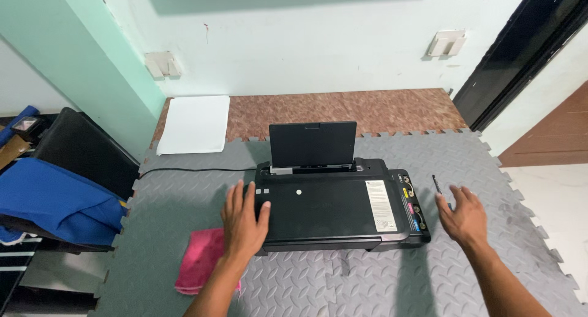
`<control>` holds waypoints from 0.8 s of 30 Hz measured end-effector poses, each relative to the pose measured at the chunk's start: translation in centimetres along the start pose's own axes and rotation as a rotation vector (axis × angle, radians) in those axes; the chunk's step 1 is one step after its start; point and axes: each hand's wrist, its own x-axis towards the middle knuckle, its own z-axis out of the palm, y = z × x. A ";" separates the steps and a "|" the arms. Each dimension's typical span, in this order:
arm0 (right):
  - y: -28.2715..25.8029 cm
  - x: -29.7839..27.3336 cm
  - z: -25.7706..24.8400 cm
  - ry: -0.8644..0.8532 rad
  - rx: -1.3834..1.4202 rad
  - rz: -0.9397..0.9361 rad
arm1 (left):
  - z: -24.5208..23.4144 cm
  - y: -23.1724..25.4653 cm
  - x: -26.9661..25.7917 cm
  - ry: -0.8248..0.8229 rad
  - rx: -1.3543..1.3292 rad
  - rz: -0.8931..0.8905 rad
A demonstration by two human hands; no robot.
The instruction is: The person wipes the top surface of a black printer with a pink cloth, then uses a screwdriver to remove two screws from the scanner lid. They lift the lid and brush its underside with a small yellow brush. The person does not load paper or replace cartridges.
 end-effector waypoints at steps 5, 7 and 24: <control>4.2 -1.8 1.5 -0.130 -0.047 0.261 | 0.6 1.7 0.3 -0.048 -0.052 0.037; 5.5 -2.9 2.0 -0.127 -0.087 0.297 | 1.0 2.3 0.4 -0.063 -0.047 0.057; 6.6 -4.4 4.1 -0.358 -0.225 0.514 | 2.2 3.0 0.2 -0.157 0.004 0.032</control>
